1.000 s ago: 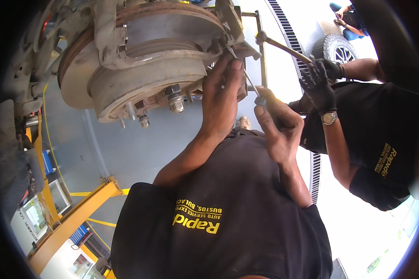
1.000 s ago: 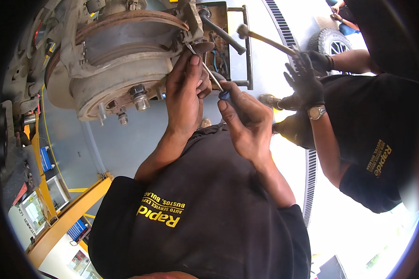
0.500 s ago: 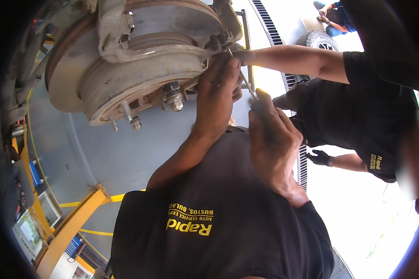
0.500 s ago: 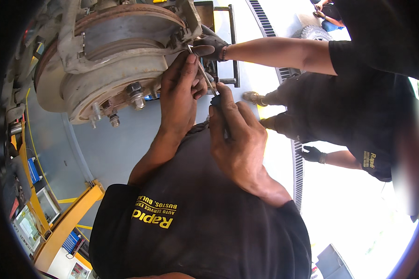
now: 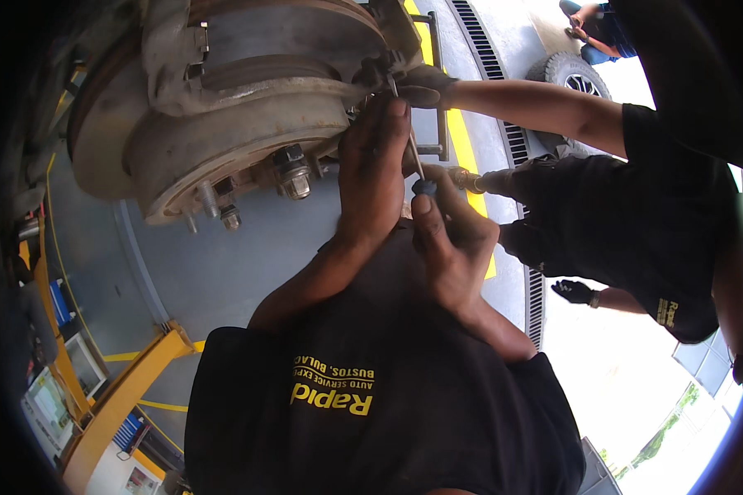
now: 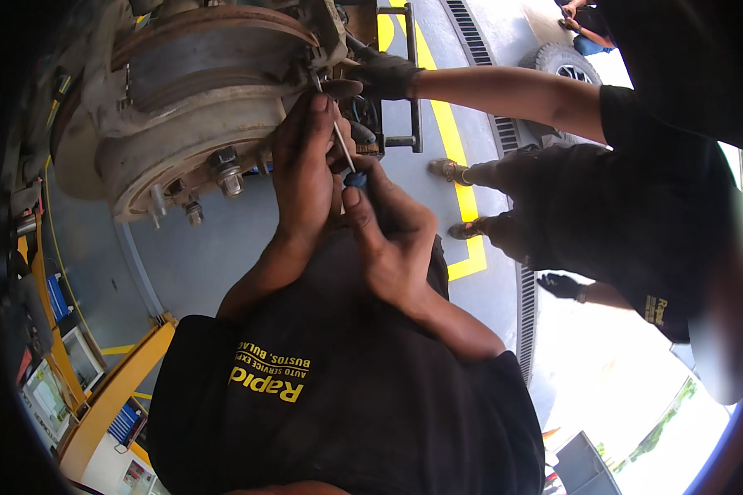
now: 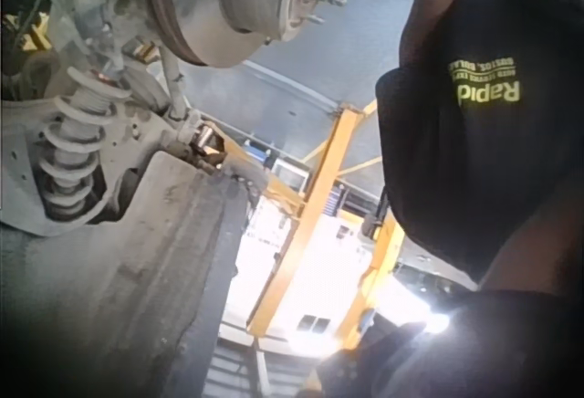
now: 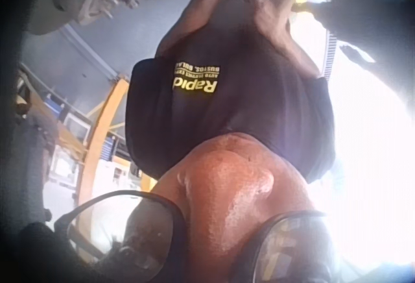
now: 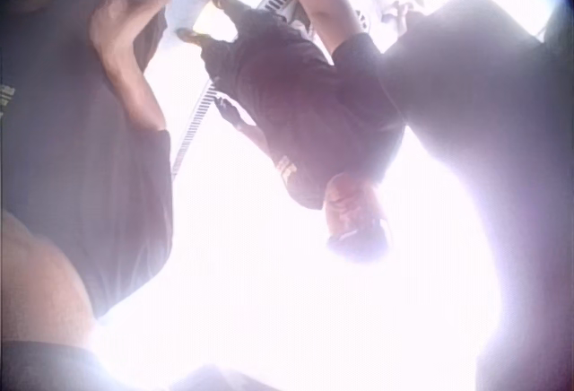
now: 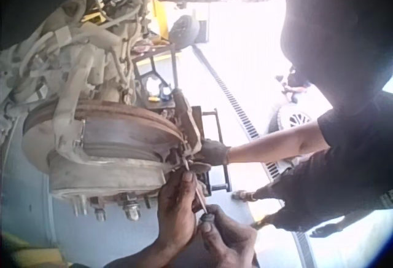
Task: The person removes a brake caliper from a vehicle's wheel assembly using a wrench and hammer, then installs a new brake pad. The person works on the brake rotor and caliper assembly while the vehicle is elevated on a lift.
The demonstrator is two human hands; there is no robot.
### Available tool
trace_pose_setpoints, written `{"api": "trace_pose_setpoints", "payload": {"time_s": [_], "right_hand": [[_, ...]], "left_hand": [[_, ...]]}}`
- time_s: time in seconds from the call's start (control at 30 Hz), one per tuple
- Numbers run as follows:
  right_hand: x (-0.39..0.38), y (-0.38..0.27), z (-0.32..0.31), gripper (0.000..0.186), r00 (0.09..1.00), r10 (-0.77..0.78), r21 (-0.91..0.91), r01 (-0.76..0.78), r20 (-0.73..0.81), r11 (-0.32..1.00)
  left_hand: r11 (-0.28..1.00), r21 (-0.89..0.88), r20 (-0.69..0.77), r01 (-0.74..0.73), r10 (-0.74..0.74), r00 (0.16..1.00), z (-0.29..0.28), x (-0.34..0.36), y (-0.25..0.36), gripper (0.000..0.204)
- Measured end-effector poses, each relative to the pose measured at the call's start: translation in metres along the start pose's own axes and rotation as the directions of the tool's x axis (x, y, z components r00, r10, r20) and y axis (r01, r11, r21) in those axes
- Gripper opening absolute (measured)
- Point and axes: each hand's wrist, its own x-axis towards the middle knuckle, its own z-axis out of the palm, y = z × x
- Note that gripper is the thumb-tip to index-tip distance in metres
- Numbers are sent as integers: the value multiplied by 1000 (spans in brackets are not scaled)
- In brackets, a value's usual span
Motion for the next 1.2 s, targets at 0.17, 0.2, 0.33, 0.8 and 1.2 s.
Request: {"api": "trace_pose_setpoints", "payload": {"time_s": [0.17, 0.2, 0.33, 0.8, 1.2], "right_hand": [[37, -4, -27, 43, 967, 210, 209, -237, 144, 949], [39, -1, -27, 43, 998, -58, -98, 61, 31, 993], [37, -1, -16, 47, 833, -549, -632, 462, 69, 622], [20, -7, -15, 60, 933, -285, -373, 349, 217, 860], [51, -23, -39, 50, 951, -66, -92, 99, 302, 991]], "left_hand": [[997, -73, 26, 18, -16, 1000, 13, 17, 0, 31], [994, -108, 43, 32, -27, 999, 15, 21, 0, 29], [981, -176, 48, 82, -75, 996, 28, 25, 8, 28], [992, -75, -18, 99, -100, 995, 24, -1, 21, 31], [994, -87, -52, 64, -69, 996, 27, -1, 18, 31]]}}
